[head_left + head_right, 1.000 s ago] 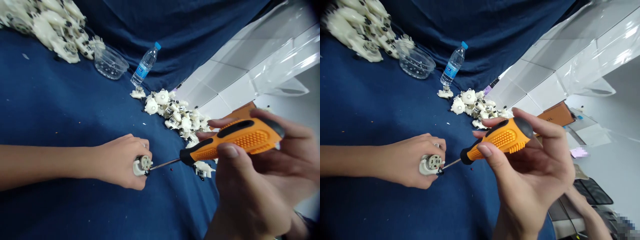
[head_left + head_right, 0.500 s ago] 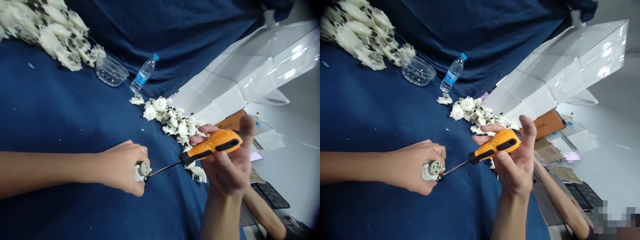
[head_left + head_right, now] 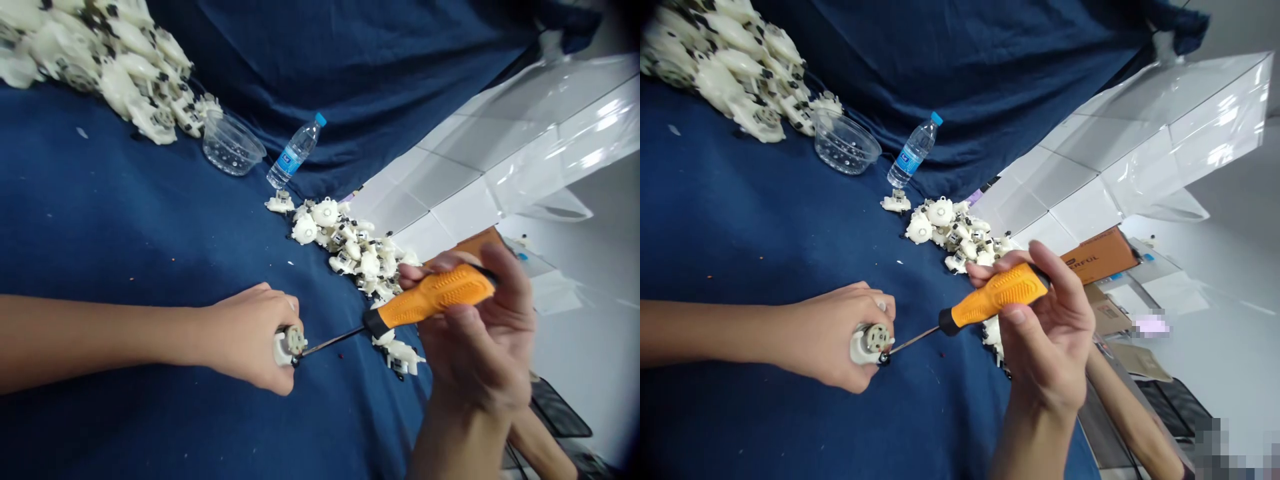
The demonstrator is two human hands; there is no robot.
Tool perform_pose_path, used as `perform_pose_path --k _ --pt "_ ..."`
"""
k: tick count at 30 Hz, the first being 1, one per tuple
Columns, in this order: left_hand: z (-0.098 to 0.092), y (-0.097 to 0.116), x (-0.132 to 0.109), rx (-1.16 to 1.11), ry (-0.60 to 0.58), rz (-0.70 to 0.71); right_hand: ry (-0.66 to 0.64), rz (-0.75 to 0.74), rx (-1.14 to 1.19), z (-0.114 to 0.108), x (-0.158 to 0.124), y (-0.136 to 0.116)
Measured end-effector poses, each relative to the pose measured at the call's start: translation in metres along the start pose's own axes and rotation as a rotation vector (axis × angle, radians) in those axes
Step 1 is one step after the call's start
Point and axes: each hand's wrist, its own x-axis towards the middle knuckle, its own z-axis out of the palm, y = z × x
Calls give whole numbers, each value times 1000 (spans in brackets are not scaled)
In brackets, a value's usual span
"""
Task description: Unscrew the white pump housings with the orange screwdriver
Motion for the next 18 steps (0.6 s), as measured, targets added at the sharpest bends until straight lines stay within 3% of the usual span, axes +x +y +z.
perform_pose_path --k 3,5,9,14,18 --pt "0 0 0 8 4 -5 -153 -45 127 -6 5 7" --pt "0 0 -1 9 6 2 -157 -4 143 -5 7 10" --pt "-1 4 -1 -2 -10 1 -63 76 148 -1 4 9" --pt "-3 4 -1 -14 -20 2 144 87 128 2 -2 3" --pt "-2 3 -1 -26 -17 0 142 102 62 7 -2 -7"
